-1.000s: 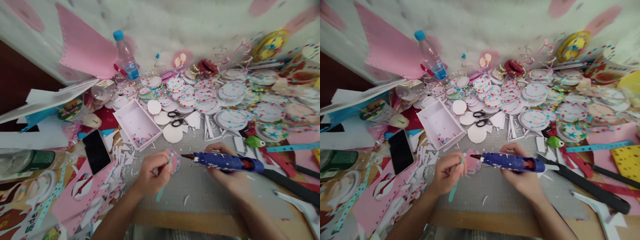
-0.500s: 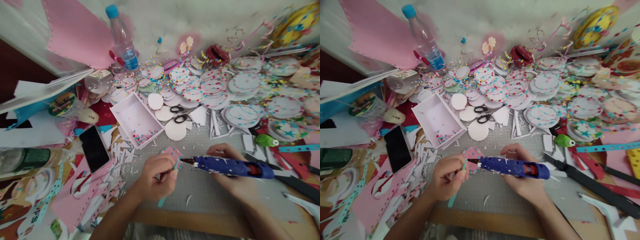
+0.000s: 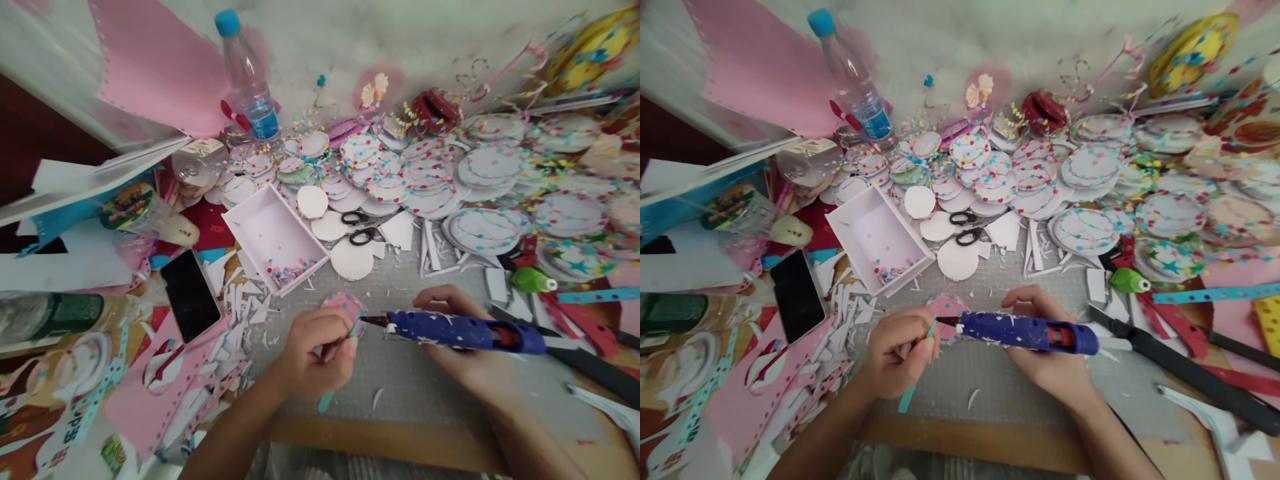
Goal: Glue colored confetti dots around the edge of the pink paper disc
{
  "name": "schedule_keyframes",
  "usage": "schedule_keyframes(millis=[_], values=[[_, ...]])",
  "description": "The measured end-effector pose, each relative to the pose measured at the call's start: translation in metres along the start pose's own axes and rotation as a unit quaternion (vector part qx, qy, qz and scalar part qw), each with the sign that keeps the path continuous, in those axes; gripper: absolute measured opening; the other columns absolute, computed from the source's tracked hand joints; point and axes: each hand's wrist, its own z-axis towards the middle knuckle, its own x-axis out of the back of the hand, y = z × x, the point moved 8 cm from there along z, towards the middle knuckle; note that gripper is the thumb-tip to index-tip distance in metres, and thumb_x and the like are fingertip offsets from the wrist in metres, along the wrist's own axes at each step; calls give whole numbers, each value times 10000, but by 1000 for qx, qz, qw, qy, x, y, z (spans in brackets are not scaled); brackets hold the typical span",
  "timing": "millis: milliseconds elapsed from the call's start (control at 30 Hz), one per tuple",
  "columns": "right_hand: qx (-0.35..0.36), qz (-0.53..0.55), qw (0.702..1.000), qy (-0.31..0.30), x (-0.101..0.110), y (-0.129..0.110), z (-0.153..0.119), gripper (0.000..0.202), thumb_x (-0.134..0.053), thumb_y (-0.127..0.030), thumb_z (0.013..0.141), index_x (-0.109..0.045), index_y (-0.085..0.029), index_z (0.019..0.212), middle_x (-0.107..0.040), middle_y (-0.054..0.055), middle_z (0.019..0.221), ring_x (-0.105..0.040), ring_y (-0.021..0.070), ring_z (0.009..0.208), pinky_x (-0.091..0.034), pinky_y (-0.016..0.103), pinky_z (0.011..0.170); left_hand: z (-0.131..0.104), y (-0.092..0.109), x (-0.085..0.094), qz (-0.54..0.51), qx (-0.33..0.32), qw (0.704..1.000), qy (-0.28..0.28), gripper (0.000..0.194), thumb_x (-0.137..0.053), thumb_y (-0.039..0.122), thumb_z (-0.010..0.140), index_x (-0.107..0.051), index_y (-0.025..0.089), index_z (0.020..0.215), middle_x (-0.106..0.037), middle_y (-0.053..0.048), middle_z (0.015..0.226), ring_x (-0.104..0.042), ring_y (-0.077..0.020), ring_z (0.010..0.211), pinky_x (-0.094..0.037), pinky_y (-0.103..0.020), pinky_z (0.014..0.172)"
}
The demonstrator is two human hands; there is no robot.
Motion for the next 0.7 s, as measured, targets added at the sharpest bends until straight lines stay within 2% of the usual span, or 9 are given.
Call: schedule_keyframes(millis=[233,700], values=[[2,5,1000,-5,0,0,0,223,-621,-245,679,-551,-259,890,-653,1,712,-580,183,576,-329,269,454,0,-1,-1,3,0,1000,-5,377,-455,142,856,-211,221,579,-385,23,492,-471,-117,478,-353,-272,455],[3,-5,1000,-6,1,1,0,225,-621,-227,677,-549,-262,887,-650,1,696,-568,184,565,-326,281,452,0,-1,-1,0,8,1000,-8,383,-445,163,865,-215,226,565,-419,11,481,-488,-130,485,-369,-280,462]])
